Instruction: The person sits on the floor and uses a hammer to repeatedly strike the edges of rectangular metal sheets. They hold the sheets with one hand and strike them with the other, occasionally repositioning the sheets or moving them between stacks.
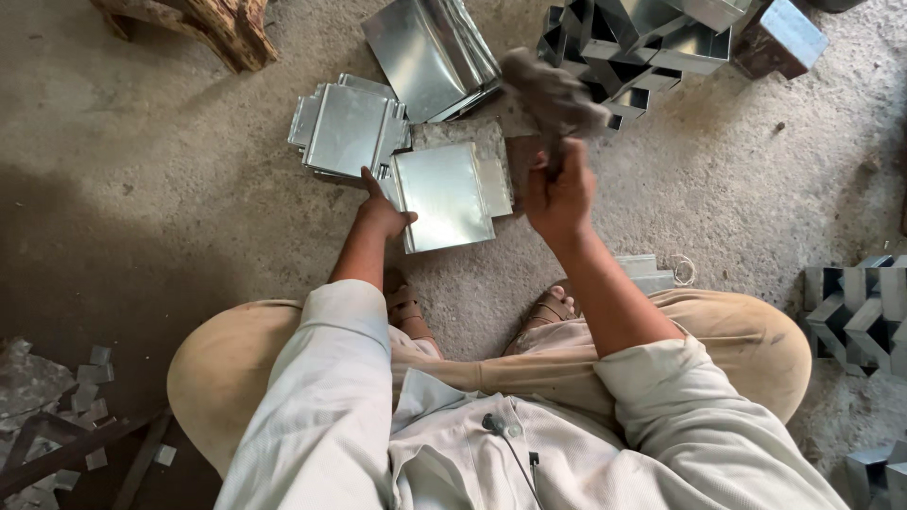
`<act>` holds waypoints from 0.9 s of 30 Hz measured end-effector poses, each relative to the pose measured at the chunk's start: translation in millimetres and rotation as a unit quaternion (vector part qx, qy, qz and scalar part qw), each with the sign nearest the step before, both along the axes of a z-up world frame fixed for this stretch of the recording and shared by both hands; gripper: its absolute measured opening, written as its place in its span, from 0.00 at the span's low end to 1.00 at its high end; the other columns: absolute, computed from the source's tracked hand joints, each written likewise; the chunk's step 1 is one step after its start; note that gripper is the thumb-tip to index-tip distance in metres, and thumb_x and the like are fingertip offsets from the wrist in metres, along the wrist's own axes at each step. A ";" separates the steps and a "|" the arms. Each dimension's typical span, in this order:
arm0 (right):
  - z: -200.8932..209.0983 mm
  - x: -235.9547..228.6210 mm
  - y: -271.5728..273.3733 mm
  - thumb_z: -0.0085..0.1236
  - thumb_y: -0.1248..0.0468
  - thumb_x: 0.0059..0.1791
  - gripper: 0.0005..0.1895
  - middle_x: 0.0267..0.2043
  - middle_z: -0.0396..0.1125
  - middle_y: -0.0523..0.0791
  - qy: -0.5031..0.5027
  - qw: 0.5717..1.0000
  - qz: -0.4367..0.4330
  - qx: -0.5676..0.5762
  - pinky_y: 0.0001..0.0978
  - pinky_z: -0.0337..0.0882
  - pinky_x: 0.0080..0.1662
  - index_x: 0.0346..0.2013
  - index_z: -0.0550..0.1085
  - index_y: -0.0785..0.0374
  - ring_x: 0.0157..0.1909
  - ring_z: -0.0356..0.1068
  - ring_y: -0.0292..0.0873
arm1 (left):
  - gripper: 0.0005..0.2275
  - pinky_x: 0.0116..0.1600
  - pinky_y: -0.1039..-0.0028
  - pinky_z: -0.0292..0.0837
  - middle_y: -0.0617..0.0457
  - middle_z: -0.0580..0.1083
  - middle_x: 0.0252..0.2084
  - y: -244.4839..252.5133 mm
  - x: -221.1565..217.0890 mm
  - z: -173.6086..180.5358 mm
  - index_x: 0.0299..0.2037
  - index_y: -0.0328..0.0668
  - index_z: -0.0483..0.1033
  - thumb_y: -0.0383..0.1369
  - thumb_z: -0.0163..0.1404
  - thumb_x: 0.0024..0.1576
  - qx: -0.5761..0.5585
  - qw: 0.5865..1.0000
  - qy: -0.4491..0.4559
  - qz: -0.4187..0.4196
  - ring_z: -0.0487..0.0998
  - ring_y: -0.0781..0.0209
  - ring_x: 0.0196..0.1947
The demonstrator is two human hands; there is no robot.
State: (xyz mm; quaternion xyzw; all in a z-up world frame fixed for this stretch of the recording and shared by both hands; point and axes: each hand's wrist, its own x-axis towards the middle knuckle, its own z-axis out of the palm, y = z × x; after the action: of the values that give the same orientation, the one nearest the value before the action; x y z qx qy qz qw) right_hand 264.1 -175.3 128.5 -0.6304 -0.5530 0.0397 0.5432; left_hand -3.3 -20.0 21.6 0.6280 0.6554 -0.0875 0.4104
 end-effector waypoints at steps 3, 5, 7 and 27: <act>-32.7 4.0 -0.2 0.50 0.73 0.55 0.12 0.31 0.69 0.50 0.000 1.000 -0.021 0.013 0.41 0.68 0.34 0.52 0.61 0.63 0.29 0.70 0.46 | 0.61 0.64 0.62 0.71 0.31 0.68 0.65 -1.9 2.0 10.7 0.71 0.51 0.07 0.41 0.63 0.54 -0.021 1.000 0.015 -0.013 0.76 0.42 0.60; -61.3 4.3 -8.9 0.52 0.71 0.56 0.10 0.29 0.65 0.53 -0.036 0.992 -0.029 -0.118 0.45 0.65 0.35 0.48 0.62 0.60 0.29 0.66 0.51 | 0.59 0.63 0.61 0.73 0.31 0.68 0.66 -1.0 3.2 11.2 0.72 0.53 0.06 0.41 0.60 0.56 -0.043 0.998 0.031 -0.025 0.77 0.41 0.60; -70.4 7.7 -13.9 0.53 0.69 0.52 0.17 0.31 0.69 0.55 -0.133 0.930 0.003 -0.344 0.49 0.66 0.33 0.55 0.62 0.59 0.32 0.69 0.57 | 0.57 0.65 0.60 0.69 0.32 0.68 0.66 -1.4 2.1 5.1 0.73 0.59 0.10 0.41 0.60 0.57 -0.022 0.998 0.030 -0.046 0.74 0.40 0.62; -51.9 3.6 -1.1 0.54 0.64 0.50 0.17 0.33 0.73 0.57 -0.091 0.952 -0.041 -0.291 0.48 0.67 0.32 0.52 0.65 0.60 0.33 0.72 0.57 | 0.49 0.68 0.63 0.65 0.37 0.66 0.68 0.9 3.5 -11.9 0.76 0.74 0.28 0.43 0.61 0.56 0.013 0.996 0.019 -0.080 0.68 0.41 0.67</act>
State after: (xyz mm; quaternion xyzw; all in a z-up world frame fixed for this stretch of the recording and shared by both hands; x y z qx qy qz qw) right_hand 267.7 -176.4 76.6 -0.7841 -0.5381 0.1190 0.2853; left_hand 0.1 -19.2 9.7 0.6822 0.6117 -0.1236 0.3811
